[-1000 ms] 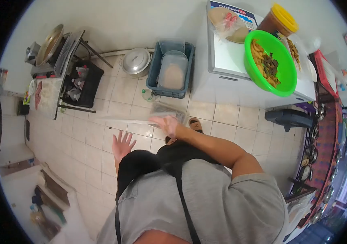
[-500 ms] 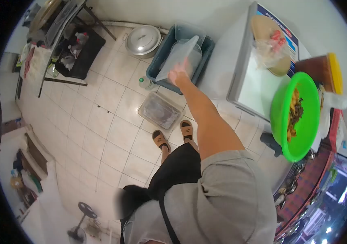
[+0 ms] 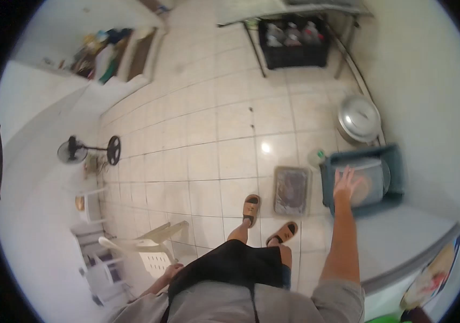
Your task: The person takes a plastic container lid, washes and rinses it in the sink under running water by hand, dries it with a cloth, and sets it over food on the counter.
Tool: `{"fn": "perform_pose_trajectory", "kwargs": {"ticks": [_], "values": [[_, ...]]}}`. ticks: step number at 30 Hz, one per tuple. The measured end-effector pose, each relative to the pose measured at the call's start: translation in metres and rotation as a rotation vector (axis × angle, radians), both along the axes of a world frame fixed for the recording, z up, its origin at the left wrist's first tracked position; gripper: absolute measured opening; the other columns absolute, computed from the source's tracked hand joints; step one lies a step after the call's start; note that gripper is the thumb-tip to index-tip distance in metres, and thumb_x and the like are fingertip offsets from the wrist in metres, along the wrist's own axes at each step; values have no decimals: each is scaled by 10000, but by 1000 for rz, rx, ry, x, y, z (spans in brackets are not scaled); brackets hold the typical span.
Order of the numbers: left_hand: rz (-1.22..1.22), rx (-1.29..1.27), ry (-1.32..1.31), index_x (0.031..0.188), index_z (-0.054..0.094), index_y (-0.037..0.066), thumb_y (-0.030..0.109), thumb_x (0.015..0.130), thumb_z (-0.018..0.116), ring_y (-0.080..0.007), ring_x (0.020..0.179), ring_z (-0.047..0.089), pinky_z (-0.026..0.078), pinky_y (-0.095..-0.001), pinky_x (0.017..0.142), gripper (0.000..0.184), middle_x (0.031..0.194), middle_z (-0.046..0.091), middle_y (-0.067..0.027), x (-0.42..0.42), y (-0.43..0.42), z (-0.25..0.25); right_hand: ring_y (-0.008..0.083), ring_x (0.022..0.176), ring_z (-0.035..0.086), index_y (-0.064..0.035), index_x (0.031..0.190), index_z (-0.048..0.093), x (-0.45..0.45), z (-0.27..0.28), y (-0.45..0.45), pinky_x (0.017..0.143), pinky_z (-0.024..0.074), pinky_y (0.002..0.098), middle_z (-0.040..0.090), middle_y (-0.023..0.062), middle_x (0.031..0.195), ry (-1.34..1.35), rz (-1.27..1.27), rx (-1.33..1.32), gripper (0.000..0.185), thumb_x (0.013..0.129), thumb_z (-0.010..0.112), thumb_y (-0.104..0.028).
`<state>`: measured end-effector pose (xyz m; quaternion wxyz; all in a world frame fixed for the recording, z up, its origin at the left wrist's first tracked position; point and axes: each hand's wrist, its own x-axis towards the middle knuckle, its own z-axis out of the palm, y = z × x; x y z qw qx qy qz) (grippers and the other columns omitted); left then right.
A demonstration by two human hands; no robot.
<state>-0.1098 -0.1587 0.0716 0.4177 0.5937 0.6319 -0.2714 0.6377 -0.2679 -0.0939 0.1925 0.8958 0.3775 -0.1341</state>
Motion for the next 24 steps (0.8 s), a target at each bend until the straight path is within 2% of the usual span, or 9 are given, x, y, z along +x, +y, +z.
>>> {"fn": "perform_pose_trajectory", "kwargs": {"ticks": [6,8,12,14,16,17,19,22,24], "values": [[409,-59,-114,1138,618,7,382,823,624,-266,1029,612,489,-351,875,489,1096,640,-181,-5,43,-22,311,1103,561,-84,1253,504,-124,32,108,932,456,384,592,168,1172,650,124,-34,552,782,613,-350],[362,-32,-139,1145,618,20,358,817,623,-262,1019,618,498,-354,863,471,1096,642,-176,-8,80,-30,317,1092,569,-98,1229,547,-151,29,144,941,450,379,607,162,1157,801,184,-42,538,775,623,-376],[-58,23,-121,1127,628,35,406,818,584,-306,999,619,454,-383,939,484,1089,642,-180,-28,188,-68,296,1102,564,-109,1231,556,-168,55,205,965,436,373,617,144,1148,914,109,-16,530,784,624,-386],[-661,35,-210,1100,635,34,431,823,568,-322,1023,609,427,-390,970,489,1068,649,-180,-40,267,-81,261,1055,599,-120,1224,561,-169,61,226,935,458,369,643,112,1112,827,75,63,503,795,616,-378],[-497,219,-223,1091,635,35,382,810,595,-316,1015,612,446,-390,944,448,1039,659,-170,-37,350,-89,206,1068,599,-134,1226,557,-147,-3,225,913,467,367,644,74,1126,599,938,-393,488,813,592,-391],[-62,232,-195,1093,633,34,369,804,607,-309,1004,614,455,-385,927,443,1037,659,-165,-24,391,-82,206,1068,599,-134,1226,557,-149,21,252,913,467,367,644,74,1126,583,929,-391,488,813,592,-391],[357,265,-215,1104,627,36,360,794,626,-297,997,615,468,-373,897,448,1045,657,-160,13,482,-59,164,1132,557,-178,1261,533,-168,75,278,937,441,366,579,14,1248,954,-523,-388,479,848,562,-418],[340,325,-372,1121,615,38,360,798,628,-292,1011,609,471,-368,883,457,1066,649,-160,88,612,-43,190,1189,516,-194,1288,507,-176,94,324,978,409,375,532,0,1312,1032,-565,-397,489,874,541,-450],[341,346,-473,1129,609,38,358,804,625,-293,1023,605,470,-369,881,456,1076,644,-160,148,690,-32,207,1190,515,-197,1290,506,-162,30,336,991,400,372,537,5,1307,899,240,-350,469,884,538,-429]]}}
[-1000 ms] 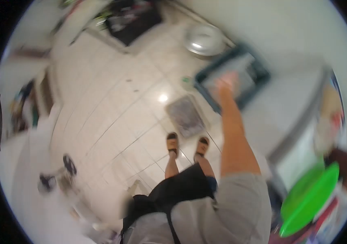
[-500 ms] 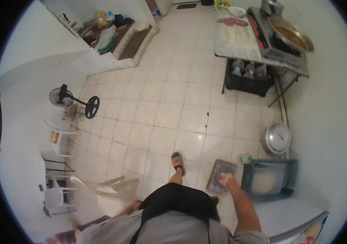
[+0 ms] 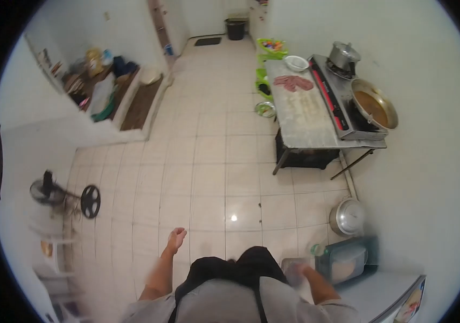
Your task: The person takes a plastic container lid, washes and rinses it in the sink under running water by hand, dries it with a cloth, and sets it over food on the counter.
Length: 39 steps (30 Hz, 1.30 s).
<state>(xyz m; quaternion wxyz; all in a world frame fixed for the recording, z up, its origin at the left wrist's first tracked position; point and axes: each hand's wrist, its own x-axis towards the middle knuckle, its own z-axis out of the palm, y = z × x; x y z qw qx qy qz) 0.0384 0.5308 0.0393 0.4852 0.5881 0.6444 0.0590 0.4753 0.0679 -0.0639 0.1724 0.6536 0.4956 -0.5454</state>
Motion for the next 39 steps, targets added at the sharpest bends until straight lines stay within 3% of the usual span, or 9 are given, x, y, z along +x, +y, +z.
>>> {"fn": "perform_pose_trajectory", "kwargs": {"ticks": [1,11,14,17,21,32,35,37,39], "values": [[-50,60,-24,1135,603,34,350,810,620,-300,1023,603,470,-373,881,454,1081,643,-159,31,33,12,215,1191,514,-199,1291,505,8,-36,4,997,395,370,540,7,1304,-97,289,242,459,889,536,-418],[-171,-18,217,1042,636,1,395,842,578,-307,1021,605,461,-404,906,446,1017,656,-180,95,220,-44,295,1183,519,-130,1257,545,104,117,491,983,431,380,559,130,1262,-176,-89,112,481,786,487,-52],[-820,318,254,1008,680,71,385,844,544,-319,1058,583,456,-425,913,379,1086,645,-158,49,231,-41,353,1118,543,-173,1287,510,151,119,642,958,440,405,568,181,1216,-141,5,335,435,867,404,-132],[-204,-264,341,1015,673,69,388,845,550,-318,1063,581,452,-424,918,382,1089,641,-161,47,259,-29,372,1092,545,-156,1256,519,179,146,798,953,436,417,587,203,1150,-63,-82,481,368,917,398,-236],[-74,-366,371,1025,663,65,391,847,557,-316,1069,577,448,-423,924,386,1092,637,-164,83,363,-37,380,1085,544,-146,1239,523,210,144,957,948,437,417,588,196,1157,26,-175,550,368,924,402,-293],[-517,341,483,1059,611,39,354,849,606,-316,1030,581,446,-414,911,378,1079,624,-166,276,975,-53,248,1216,484,-193,1240,571,382,102,1116,995,419,349,543,103,1277,-180,-343,-91,419,841,574,-322],[-41,224,-52,1035,616,12,294,857,602,-270,931,596,457,-364,851,334,990,639,-153,418,1146,-9,268,1142,552,-177,1209,586,423,90,1135,959,446,384,603,78,1205,-272,-421,52,423,791,565,-235],[-99,342,-201,1045,616,17,275,865,594,-248,912,606,462,-352,837,315,965,649,-131,501,1229,14,269,1129,557,-164,1161,619,470,40,1155,943,461,393,617,71,1174,-193,415,87,373,797,558,-214],[-137,318,-194,1058,613,22,275,867,594,-239,914,610,464,-349,838,318,972,652,-126,551,1277,8,261,1097,578,-146,1163,618,513,-8,1196,913,480,379,611,78,1191,-163,367,-14,371,813,585,-267]]}}
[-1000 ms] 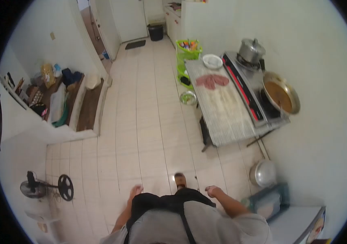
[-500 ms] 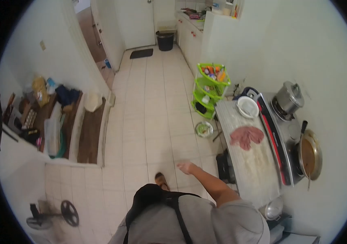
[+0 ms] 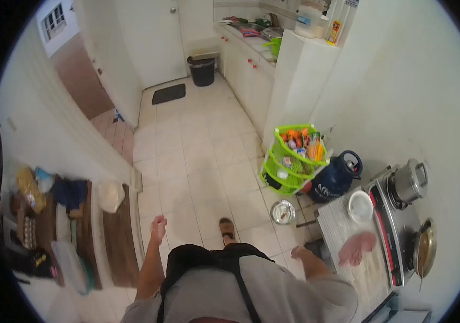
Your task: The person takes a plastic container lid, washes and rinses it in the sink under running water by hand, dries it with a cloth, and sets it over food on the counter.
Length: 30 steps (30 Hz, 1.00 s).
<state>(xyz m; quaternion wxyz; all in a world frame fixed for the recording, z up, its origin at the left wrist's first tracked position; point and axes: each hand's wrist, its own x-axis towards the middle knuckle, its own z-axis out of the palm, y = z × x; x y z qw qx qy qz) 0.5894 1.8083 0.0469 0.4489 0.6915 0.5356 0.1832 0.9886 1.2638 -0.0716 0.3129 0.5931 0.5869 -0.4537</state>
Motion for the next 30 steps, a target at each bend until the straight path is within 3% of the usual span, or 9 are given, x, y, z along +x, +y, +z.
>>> {"fn": "perform_pose_trajectory", "kwargs": {"ticks": [3,4,6,7,9,14,26,28,30], "values": [[-202,-89,266,1106,603,32,364,877,572,-275,970,619,468,-401,862,404,1018,660,-145,38,63,-23,277,1075,588,-125,1159,613,59,12,120,896,483,391,603,107,1201,-33,-214,-75,381,844,568,-334],[-264,112,318,1100,602,38,366,897,517,-325,967,617,469,-443,854,395,996,661,-158,31,66,-69,289,1080,583,-124,1157,612,75,27,175,903,475,404,603,118,1198,-48,-275,-8,380,851,547,-341],[-781,-18,617,897,634,21,301,899,421,-394,921,598,468,-479,833,352,900,631,-220,34,76,-40,314,1089,573,-121,1152,609,109,35,292,915,460,431,601,141,1191,-45,-340,123,383,867,504,-355],[-751,-163,648,892,632,21,299,900,424,-384,907,592,464,-473,822,347,890,626,-211,33,82,-49,334,995,611,-112,1062,648,119,75,337,841,493,426,651,165,1033,14,-766,456,356,809,542,-339],[-392,-447,648,883,628,21,294,901,429,-363,881,582,457,-462,799,339,868,617,-195,46,110,-52,334,1061,576,-157,1155,591,156,89,445,932,448,397,621,169,1120,85,-783,632,385,826,537,-350],[-237,-510,630,860,617,21,284,904,442,-313,814,555,439,-434,741,319,815,594,-152,126,250,-57,312,996,606,-145,1187,558,244,135,673,902,465,389,644,145,1068,196,-811,643,400,843,512,-344],[-302,-17,266,804,592,21,258,911,475,-191,653,492,396,-366,603,285,688,538,-51,510,776,-18,336,1083,556,-173,1199,568,410,124,834,929,448,417,607,142,1144,-38,-1081,306,420,796,558,-292],[-366,2,210,807,592,17,264,912,501,-118,652,456,382,-313,585,283,679,490,4,610,846,-10,334,1102,549,-173,1194,579,443,105,851,937,445,423,603,134,1163,-75,-1047,276,425,791,580,-309],[-348,-156,-3,816,593,18,280,931,462,-129,698,471,415,-303,617,315,719,503,-14,700,901,-20,330,1115,544,-179,1205,574,493,89,868,945,442,424,599,138,1174,-53,-1048,277,438,791,589,-322]]}}
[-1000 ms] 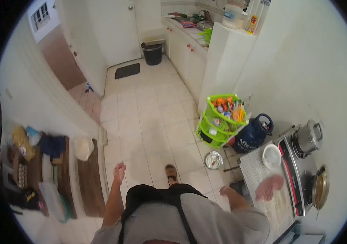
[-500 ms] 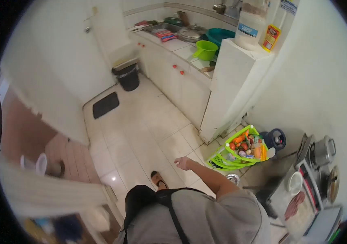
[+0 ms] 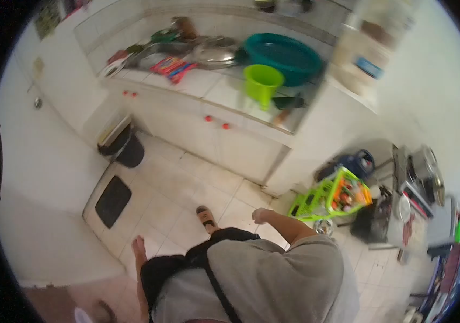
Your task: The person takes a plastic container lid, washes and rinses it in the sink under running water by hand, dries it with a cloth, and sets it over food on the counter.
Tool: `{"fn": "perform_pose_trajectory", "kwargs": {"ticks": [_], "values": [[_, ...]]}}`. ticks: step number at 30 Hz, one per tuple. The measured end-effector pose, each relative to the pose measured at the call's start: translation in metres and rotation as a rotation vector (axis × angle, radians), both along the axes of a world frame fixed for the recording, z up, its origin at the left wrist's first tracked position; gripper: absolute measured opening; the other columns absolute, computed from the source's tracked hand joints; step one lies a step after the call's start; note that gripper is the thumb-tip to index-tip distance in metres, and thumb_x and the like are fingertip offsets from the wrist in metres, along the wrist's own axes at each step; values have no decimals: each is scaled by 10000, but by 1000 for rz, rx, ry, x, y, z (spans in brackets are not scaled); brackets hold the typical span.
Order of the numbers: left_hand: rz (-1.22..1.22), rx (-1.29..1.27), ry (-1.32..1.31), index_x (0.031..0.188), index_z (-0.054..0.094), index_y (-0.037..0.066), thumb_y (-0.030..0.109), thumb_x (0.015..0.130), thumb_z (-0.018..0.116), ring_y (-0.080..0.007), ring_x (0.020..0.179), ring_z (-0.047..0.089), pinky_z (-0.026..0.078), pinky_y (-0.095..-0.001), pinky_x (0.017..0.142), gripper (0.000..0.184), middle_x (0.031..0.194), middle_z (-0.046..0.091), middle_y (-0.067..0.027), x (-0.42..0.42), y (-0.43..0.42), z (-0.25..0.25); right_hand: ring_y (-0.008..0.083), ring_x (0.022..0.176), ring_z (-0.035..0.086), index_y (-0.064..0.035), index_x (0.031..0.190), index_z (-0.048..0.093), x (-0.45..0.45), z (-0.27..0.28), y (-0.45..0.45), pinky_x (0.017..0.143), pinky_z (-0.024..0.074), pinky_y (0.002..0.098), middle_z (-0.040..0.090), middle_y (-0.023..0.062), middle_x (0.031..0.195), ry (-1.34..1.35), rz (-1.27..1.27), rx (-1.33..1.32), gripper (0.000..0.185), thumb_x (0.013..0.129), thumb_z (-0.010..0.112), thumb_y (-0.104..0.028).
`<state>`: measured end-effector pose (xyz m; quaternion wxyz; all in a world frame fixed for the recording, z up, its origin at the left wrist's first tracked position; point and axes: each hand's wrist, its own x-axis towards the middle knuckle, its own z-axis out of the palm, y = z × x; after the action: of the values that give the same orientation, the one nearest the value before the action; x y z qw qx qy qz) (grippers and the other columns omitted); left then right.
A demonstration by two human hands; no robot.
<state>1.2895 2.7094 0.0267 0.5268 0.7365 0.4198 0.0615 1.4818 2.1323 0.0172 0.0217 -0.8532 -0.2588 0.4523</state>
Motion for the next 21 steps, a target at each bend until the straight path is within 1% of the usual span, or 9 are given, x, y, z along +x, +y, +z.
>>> {"fn": "perform_pose_trajectory", "kwargs": {"ticks": [1,2,3,4,7,11,13,14,21], "values": [[-14,217,-194,772,569,14,239,914,457,-150,682,505,416,-325,626,289,695,537,-37,35,26,-28,326,1128,539,-186,1217,570,20,-9,24,952,438,425,594,142,1185,29,31,33,451,791,597,-335],[-165,38,-214,781,535,33,307,932,440,-149,750,486,422,-325,712,327,762,523,-35,57,46,-18,321,1125,542,-188,1218,572,43,-17,46,957,436,420,588,140,1198,20,-50,30,451,795,600,-343],[26,13,-263,755,511,51,286,921,449,-159,737,485,418,-340,715,294,760,522,-37,91,38,1,315,1123,546,-190,1219,574,71,-23,68,962,434,414,582,137,1212,11,-130,29,452,798,604,-352],[-7,40,-61,756,521,52,300,910,462,-158,729,480,417,-338,688,298,753,524,-39,114,48,15,308,1127,544,-191,1212,580,101,-21,93,968,431,404,567,130,1234,13,-103,20,432,813,594,-357],[85,15,-14,1004,605,32,214,831,613,-172,816,571,460,-325,703,251,877,614,-83,173,79,32,291,1113,556,-192,1178,604,182,14,186,968,434,377,549,102,1265,11,-122,8,371,853,549,-363],[231,-156,-74,1108,580,45,167,805,649,-160,810,584,472,-310,674,334,908,619,-39,246,155,49,212,1003,615,-137,1156,588,283,5,285,906,468,335,617,105,1145,-305,557,202,366,863,496,-337],[290,-229,-64,1098,592,53,165,816,639,-131,810,579,467,-302,667,306,922,616,-34,285,206,50,205,885,648,-119,1149,582,315,39,352,846,490,327,674,92,974,-77,-20,305,364,863,494,-326],[352,-265,-93,1087,599,54,161,823,629,-128,783,579,464,-292,657,287,896,619,-29,306,237,45,211,799,659,-121,1145,583,329,60,384,799,501,323,687,71,842,-89,-28,369,365,856,496,-326],[442,-154,-95,1013,643,39,187,848,616,-119,671,600,478,-268,656,223,778,639,-28,495,449,8,267,911,635,-133,1178,560,392,30,520,847,489,371,670,126,955,145,-268,321,366,865,547,-322]]}}
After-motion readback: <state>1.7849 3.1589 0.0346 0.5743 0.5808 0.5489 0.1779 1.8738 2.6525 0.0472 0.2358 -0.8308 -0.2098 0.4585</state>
